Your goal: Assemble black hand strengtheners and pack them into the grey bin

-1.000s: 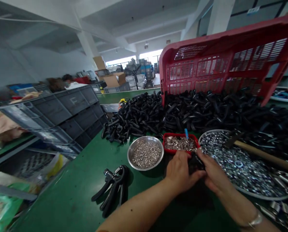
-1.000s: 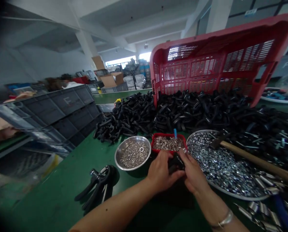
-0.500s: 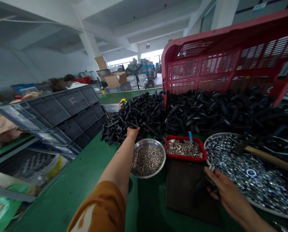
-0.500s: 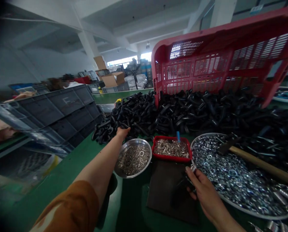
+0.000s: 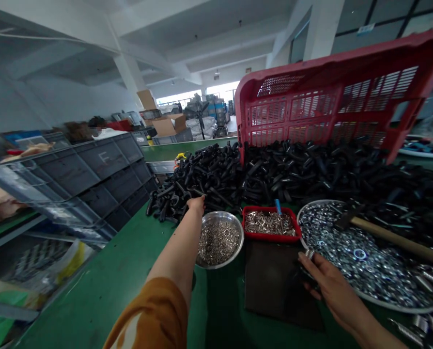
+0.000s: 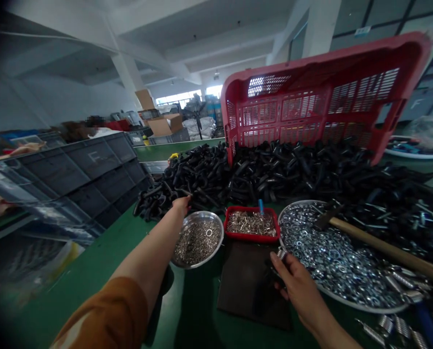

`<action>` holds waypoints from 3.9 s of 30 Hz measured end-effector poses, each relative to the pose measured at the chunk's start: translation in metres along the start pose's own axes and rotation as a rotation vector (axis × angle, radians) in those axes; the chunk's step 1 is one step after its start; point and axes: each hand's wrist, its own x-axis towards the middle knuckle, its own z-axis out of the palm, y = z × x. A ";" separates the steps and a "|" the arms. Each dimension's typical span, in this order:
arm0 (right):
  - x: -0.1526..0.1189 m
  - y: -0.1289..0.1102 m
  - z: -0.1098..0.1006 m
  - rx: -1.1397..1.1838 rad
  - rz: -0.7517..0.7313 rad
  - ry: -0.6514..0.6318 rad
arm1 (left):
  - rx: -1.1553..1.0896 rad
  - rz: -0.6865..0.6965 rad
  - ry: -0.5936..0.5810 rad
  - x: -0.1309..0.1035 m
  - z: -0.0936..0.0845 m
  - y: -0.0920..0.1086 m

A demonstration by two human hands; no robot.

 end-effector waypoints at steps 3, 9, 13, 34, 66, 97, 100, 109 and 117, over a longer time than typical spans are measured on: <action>0.000 0.001 -0.005 0.003 -0.011 0.043 | 0.038 -0.010 -0.036 0.000 0.008 0.002; 0.009 -0.005 0.001 0.033 -0.102 0.053 | 0.211 0.110 -0.200 -0.009 0.000 0.006; 0.007 -0.006 0.004 0.029 -0.100 0.039 | 0.381 0.196 -0.241 -0.023 0.004 0.004; 0.013 -0.033 -0.004 -0.188 -0.613 0.111 | 0.142 0.352 -0.862 -0.225 0.034 -0.012; -0.035 -0.015 0.020 -0.266 -0.537 0.028 | 0.042 0.496 -0.659 -0.282 -0.014 -0.071; -0.026 -0.018 0.016 -0.728 -0.632 -0.455 | 0.125 0.281 -1.093 -0.259 -0.025 -0.069; -0.021 -0.014 0.019 -0.684 -0.577 -0.406 | 0.185 0.309 -1.046 -0.258 -0.022 -0.071; 0.000 -0.001 0.021 -0.221 -0.112 -0.382 | 0.615 0.749 -0.849 -0.241 -0.013 -0.050; 0.007 0.004 0.022 -0.020 -0.025 -0.213 | 0.885 0.894 -0.615 -0.261 -0.008 -0.071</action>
